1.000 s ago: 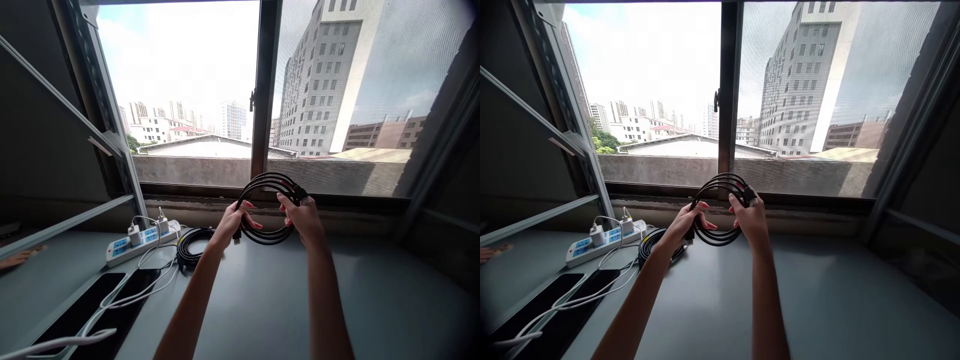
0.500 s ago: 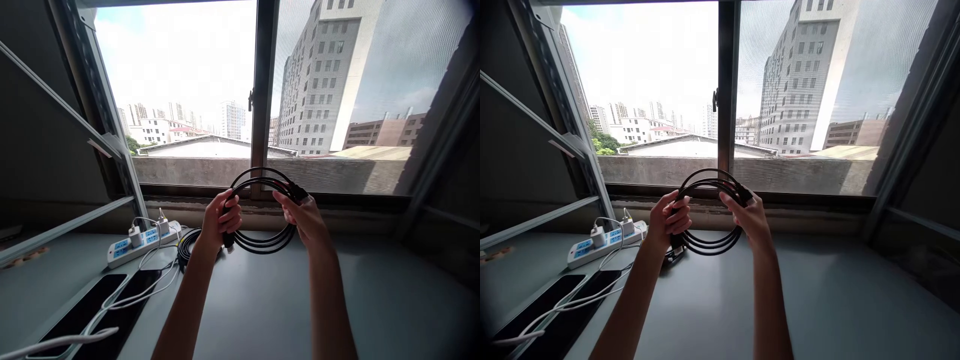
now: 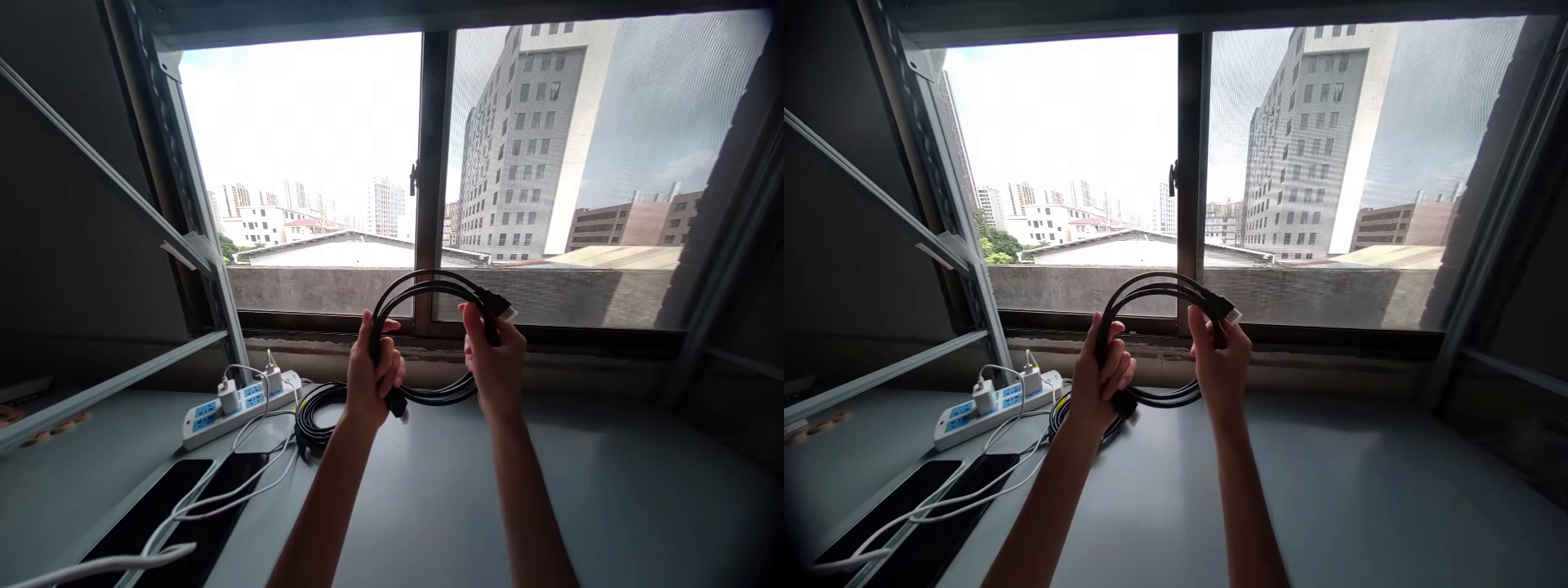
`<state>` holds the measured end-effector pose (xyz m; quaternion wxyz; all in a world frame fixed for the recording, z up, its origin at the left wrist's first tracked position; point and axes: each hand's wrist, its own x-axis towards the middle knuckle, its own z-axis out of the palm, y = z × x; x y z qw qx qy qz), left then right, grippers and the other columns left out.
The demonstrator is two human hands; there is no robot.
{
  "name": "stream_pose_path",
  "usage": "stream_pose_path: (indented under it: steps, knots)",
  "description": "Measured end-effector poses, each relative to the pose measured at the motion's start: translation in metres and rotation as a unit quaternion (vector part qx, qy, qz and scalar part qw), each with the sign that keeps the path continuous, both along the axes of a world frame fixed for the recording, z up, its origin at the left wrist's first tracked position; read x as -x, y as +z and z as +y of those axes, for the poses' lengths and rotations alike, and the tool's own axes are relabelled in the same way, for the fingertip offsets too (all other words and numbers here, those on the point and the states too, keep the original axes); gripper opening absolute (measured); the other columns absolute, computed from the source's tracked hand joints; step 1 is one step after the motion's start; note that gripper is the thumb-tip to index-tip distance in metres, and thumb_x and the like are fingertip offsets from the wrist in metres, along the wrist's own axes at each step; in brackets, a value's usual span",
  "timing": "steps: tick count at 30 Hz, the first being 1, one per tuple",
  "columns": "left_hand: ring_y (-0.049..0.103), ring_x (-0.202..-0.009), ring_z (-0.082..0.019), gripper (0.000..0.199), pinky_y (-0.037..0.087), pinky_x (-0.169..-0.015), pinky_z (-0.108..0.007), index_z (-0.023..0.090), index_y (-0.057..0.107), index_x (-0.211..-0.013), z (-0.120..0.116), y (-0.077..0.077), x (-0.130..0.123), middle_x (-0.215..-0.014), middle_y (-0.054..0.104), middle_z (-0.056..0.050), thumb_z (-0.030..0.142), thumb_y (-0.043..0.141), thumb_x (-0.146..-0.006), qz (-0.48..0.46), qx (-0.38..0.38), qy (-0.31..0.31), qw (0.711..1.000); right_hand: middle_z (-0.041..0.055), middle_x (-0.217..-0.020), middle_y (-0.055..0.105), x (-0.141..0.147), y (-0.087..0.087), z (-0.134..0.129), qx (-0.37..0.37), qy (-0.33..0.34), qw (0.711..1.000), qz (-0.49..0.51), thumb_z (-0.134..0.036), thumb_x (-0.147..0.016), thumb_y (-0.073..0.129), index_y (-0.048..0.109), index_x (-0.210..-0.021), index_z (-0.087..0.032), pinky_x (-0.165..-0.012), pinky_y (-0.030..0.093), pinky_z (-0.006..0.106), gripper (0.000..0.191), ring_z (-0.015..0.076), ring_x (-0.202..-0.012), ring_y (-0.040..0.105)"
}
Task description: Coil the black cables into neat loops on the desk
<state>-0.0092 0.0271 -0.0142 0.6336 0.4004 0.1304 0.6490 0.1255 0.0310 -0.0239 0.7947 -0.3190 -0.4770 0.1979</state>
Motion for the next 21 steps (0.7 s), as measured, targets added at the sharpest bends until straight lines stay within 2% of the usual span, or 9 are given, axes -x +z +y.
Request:
stream_pose_path:
  steps: [4, 8, 10, 14, 17, 19, 21]
  knots:
    - [0.019, -0.023, -0.002, 0.039, 0.025, -0.029, -0.013, 0.014, 0.061, -0.077, -0.005, 0.003, -0.004, -0.031, 0.023, 0.01, 0.033, 0.032, -0.095, -0.028, 0.027, 0.005, 0.999, -0.0057, -0.046, 0.037, -0.002, -0.001, -0.003, -0.028, 0.005, 0.999, -0.023, -0.056, -0.079, 0.067, 0.062, -0.078, -0.013, -0.032, 0.023, 0.017, 0.043, 0.0085, -0.037, 0.032]
    - [0.023, -0.025, -0.002, 0.03, 0.024, -0.029, -0.013, 0.017, 0.057, -0.081, -0.008, -0.002, -0.015, -0.034, 0.031, 0.01, 0.039, 0.04, -0.091, -0.087, 0.031, 0.091, 0.992, -0.0065, -0.046, 0.036, -0.004, -0.002, -0.001, -0.025, 0.013, 1.0, 0.001, -0.058, -0.08, 0.066, 0.057, -0.072, -0.015, -0.031, 0.021, 0.016, 0.044, 0.0079, -0.036, 0.03]
    - [0.023, -0.026, -0.002, 0.028, 0.025, -0.029, -0.013, 0.018, 0.055, -0.083, -0.007, -0.006, -0.018, -0.036, 0.033, 0.01, 0.043, 0.043, -0.089, -0.088, 0.02, 0.108, 0.99, -0.0067, -0.045, 0.036, -0.007, -0.003, 0.001, -0.022, 0.007, 1.0, 0.005, -0.057, -0.079, 0.067, 0.054, -0.07, -0.016, -0.031, 0.021, 0.016, 0.044, 0.008, -0.035, 0.029]
    - [0.021, -0.027, -0.002, 0.029, 0.025, -0.029, -0.014, 0.017, 0.051, -0.075, -0.004, -0.009, -0.015, -0.04, 0.036, 0.01, 0.044, 0.049, -0.085, 0.021, 0.001, 0.045, 0.999, -0.0061, -0.044, 0.037, -0.013, -0.004, 0.002, -0.018, -0.032, 0.999, -0.011, -0.057, -0.079, 0.067, 0.061, -0.075, -0.015, -0.031, 0.023, 0.016, 0.043, 0.009, -0.035, 0.031]
    - [0.018, -0.029, -0.003, 0.039, 0.02, -0.029, -0.014, 0.017, 0.055, -0.084, -0.004, -0.007, -0.01, -0.04, 0.031, 0.01, 0.054, 0.042, -0.085, 0.099, -0.008, -0.011, 0.995, -0.0052, -0.043, 0.039, -0.015, -0.004, 0.003, -0.01, -0.06, 0.998, -0.028, -0.056, -0.079, 0.066, 0.064, -0.079, -0.013, -0.033, 0.023, 0.017, 0.043, 0.0095, -0.035, 0.033]
    - [0.016, -0.031, -0.003, 0.046, 0.018, -0.03, -0.013, 0.018, 0.056, -0.091, -0.006, -0.005, -0.008, -0.04, 0.025, 0.011, 0.06, 0.042, -0.082, 0.145, -0.024, -0.014, 0.989, -0.0046, -0.044, 0.041, -0.015, -0.004, 0.004, -0.015, -0.071, 0.997, -0.034, -0.055, -0.08, 0.065, 0.064, -0.08, -0.012, -0.034, 0.023, 0.018, 0.042, 0.0093, -0.035, 0.033]
    - [0.017, -0.033, -0.002, 0.045, 0.02, -0.031, -0.014, 0.017, 0.056, -0.083, -0.008, -0.004, -0.008, -0.042, 0.023, 0.011, 0.061, 0.05, -0.076, 0.188, -0.048, 0.01, 0.981, -0.0039, -0.045, 0.044, -0.016, -0.003, 0.004, -0.031, -0.077, 0.996, -0.038, -0.052, -0.082, 0.063, 0.064, -0.081, -0.012, -0.034, 0.023, 0.019, 0.04, 0.0092, -0.035, 0.033]
